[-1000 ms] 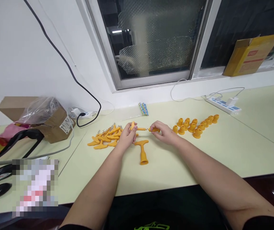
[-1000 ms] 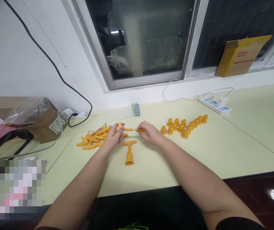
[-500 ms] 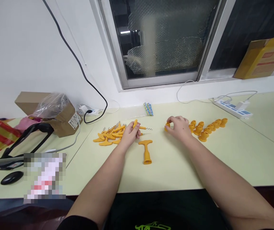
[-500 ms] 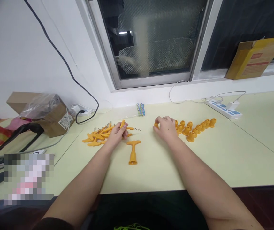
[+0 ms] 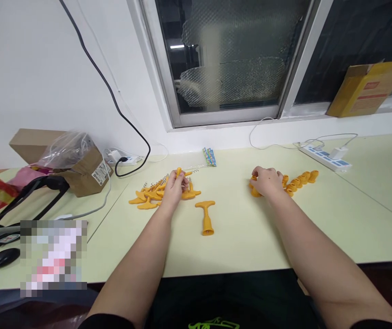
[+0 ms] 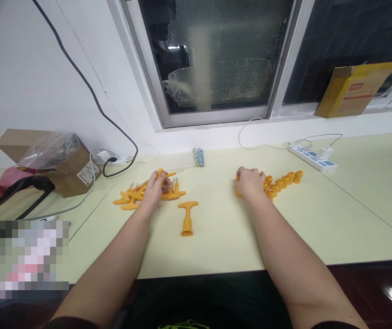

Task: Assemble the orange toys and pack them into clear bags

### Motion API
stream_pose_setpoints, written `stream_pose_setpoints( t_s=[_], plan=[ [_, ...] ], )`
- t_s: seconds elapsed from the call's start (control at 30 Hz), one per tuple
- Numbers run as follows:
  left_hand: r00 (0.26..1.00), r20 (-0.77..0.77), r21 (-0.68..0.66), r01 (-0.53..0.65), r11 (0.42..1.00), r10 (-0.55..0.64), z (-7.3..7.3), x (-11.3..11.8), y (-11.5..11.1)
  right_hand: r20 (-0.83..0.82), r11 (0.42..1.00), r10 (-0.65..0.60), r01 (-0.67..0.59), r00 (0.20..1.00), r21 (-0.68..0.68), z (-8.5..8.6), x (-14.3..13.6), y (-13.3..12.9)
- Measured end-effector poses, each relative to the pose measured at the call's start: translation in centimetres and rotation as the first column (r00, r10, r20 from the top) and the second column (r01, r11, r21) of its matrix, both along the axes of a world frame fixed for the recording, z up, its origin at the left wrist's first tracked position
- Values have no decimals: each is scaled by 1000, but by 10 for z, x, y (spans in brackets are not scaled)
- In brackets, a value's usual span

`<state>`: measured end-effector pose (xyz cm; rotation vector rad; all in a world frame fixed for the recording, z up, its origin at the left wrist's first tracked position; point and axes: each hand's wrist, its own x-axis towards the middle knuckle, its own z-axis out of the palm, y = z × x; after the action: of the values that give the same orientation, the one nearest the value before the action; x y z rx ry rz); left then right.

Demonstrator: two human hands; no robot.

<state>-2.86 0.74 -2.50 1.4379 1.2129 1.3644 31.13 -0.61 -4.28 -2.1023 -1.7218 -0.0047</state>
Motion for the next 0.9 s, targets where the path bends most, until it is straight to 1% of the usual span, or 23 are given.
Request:
stream_pose_setpoints(
  t_s=[0.07,0.1,0.13,0.17,0.2,0.23,0.27,0.3,0.33,0.37,0.4,0.43,0.5,0.53,0.6,0.7,0.77,0.8,0.83,0.9],
  plan=[
    [981,-146,52,-119,992,126,2,-8,2,3,1000,-27,27,1000,-5,2,1,0],
    [948,-253,78,-179,981,193,4,-13,2,4,999,-40,40,999,2,3,1,-1],
    [894,-372,97,-229,969,248,5,-18,2,5,999,-47,47,999,20,4,0,-1],
    [827,-490,104,-261,960,278,7,-23,2,2,998,-41,41,999,48,5,-1,-1],
    [754,-593,98,-281,955,282,9,-27,1,-6,996,-15,16,1000,86,6,-3,-1],
    [684,-680,79,-291,953,265,11,-31,1,-22,991,39,-35,999,131,7,-6,-2],
    [618,-750,49,-303,952,235,12,-33,1,-46,978,125,-115,991,175,9,-11,-4],
    [559,-805,14,-319,948,200,13,-35,0,-77,953,237,-216,969,212,10,-16,-5],
    [506,-847,-19,-338,941,165,14,-36,0,-111,914,363,-330,925,237,10,-23,-8],
    [462,-877,-45,-358,933,135,14,-36,1,-147,860,489,-447,860,248,11,-31,-12],
    [428,-897,-64,-378,924,112,14,-35,1,-182,796,599,-556,780,239,11,-39,-16],
    [404,-909,-76,-392,917,98,14,-35,1,-215,730,683,-650,698,211,11,-48,-21],
    [380,-921,-85,-405,910,83,13,-33,2,-290,609,776,-786,560,110,11,-66,-31],
    [373,-925,-89,-410,908,78,13,-33,2,-332,565,789,-823,517,61,11,-75,-36],
    [363,-929,-91,-421,903,76,13,-32,1,-415,486,789,-873,453,-28,12,-89,-44],
    [359,-929,-76,-435,897,96,14,-32,1,-488,391,778,-913,396,-117,14,-102,-53],
    [363,-925,-60,-438,897,115,13,-33,1,-497,347,782,-925,376,-154,16,-105,-55],
    [366,-922,-53,-437,898,124,13,-33,1,-500,336,782,-927,373,-167,17,-106,-56],
    [368,-921,-48,-435,899,130,12,-33,1,-504,333,777,-926,377,-180,18,-105,-56],
    [373,-917,-38,-434,900,141,11,-34,2,-511,355,756,-912,408,-203,20,-100,-54]
  ],
)
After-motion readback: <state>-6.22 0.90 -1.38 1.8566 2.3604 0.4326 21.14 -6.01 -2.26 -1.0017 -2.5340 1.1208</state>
